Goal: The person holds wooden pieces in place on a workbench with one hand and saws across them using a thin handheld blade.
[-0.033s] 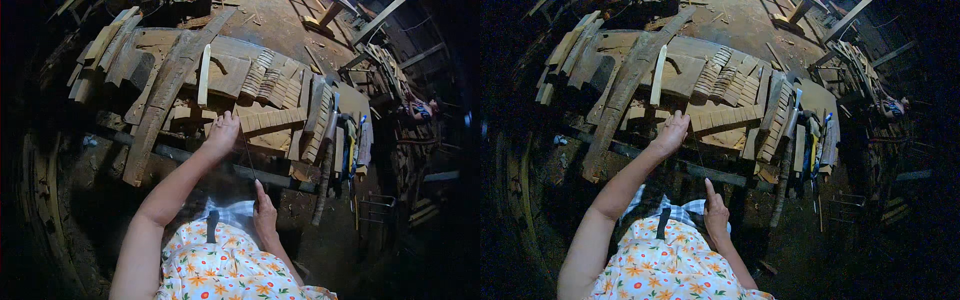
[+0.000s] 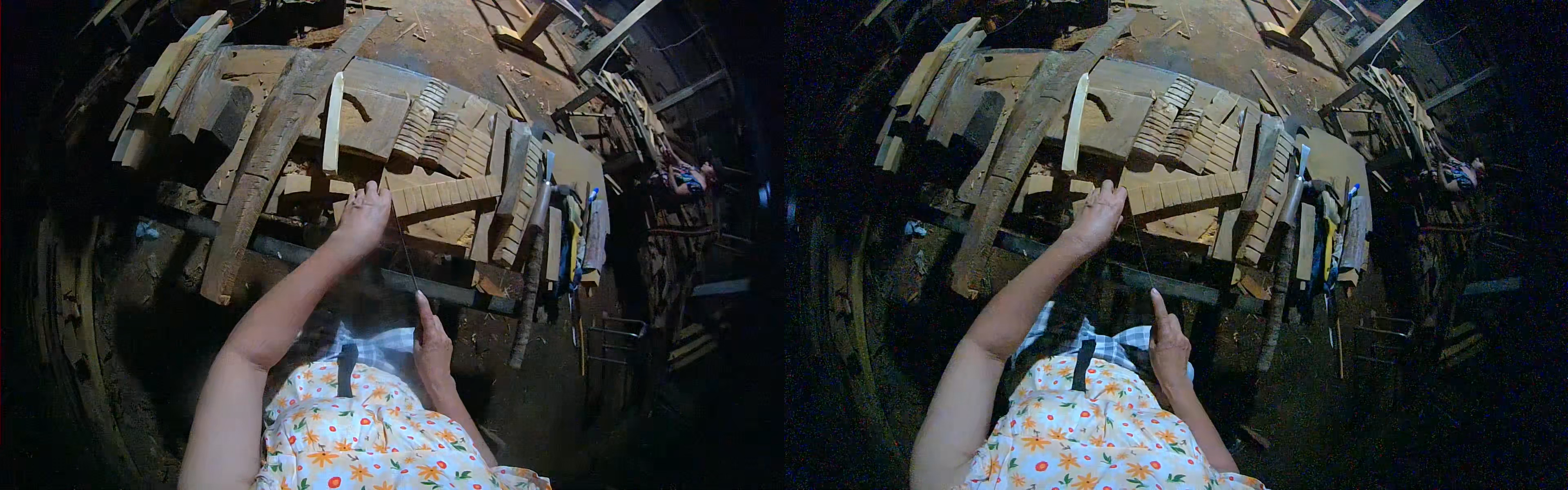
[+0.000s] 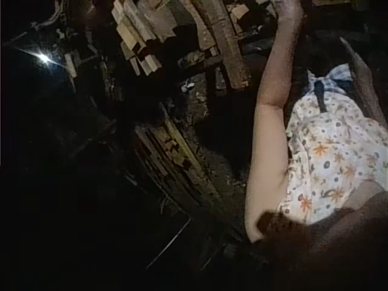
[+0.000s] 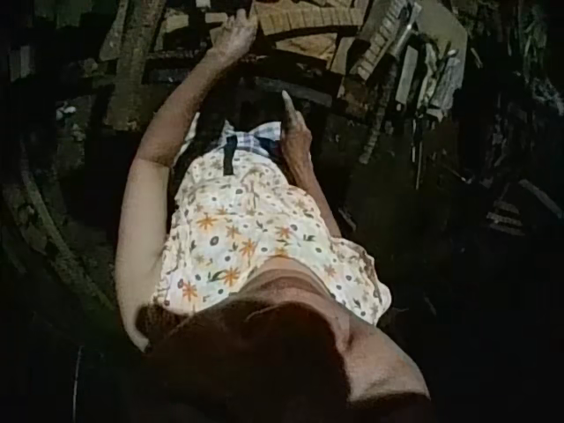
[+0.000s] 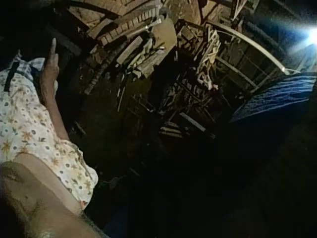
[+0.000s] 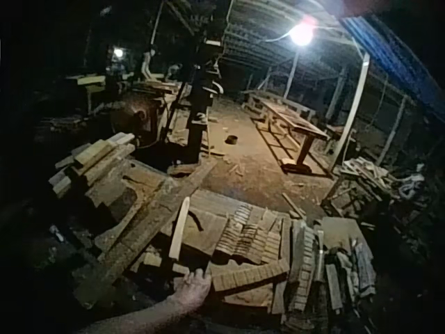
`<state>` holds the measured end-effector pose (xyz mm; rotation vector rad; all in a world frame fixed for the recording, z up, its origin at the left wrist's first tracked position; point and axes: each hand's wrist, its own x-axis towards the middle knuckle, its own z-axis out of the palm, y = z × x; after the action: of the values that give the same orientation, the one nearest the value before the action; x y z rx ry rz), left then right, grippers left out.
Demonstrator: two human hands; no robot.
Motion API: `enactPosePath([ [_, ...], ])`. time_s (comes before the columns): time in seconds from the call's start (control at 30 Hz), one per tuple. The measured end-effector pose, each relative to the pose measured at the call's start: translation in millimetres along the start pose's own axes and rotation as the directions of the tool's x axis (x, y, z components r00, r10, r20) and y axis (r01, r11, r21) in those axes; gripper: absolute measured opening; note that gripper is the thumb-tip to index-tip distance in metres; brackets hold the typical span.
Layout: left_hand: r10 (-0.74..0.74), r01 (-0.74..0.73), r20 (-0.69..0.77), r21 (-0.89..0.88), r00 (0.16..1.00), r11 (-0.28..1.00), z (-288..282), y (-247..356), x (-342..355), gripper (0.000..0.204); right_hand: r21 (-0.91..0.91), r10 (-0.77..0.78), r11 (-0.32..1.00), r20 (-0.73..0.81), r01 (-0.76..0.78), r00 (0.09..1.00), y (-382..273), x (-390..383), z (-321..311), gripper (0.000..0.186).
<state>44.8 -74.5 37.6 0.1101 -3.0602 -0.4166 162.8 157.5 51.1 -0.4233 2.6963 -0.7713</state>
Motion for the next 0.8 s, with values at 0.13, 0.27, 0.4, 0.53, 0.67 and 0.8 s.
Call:
enactPosePath([
  [0.13,-0.013,0.014,0.025,-0.047,1.0,0.999,2,-4,0,0.03,0.002,-0.056,0.998,-0.014,0.056,0.998,-5,19,0,0.078],
  [0.27,-0.017,0.017,0.01,-0.058,1.0,0.998,9,-5,1,0.034,0.016,-0.049,0.999,-0.023,0.049,0.999,7,3,6,0.079],
  [0.4,-0.012,0.013,0.007,-0.052,1.0,0.999,8,-5,0,0.033,0.045,-0.012,0.999,0.015,0.011,1.0,13,-10,4,0.08],
  [0.53,-0.001,0.001,-0.006,-0.058,1.0,0.998,5,-7,-2,0.034,0.034,-0.053,0.998,-0.009,0.053,0.999,-3,10,3,0.083],
  [0.67,-0.011,0.013,0.023,-0.09,1.0,0.996,4,-5,0,0.035,0.015,-0.087,0.996,-0.063,0.088,0.994,-2,35,14,0.086],
  [0.8,-0.022,0.026,0.038,-0.101,0.999,0.995,7,-5,0,0.036,0.001,-0.049,0.999,-0.038,0.049,0.998,13,7,14,0.086],
])
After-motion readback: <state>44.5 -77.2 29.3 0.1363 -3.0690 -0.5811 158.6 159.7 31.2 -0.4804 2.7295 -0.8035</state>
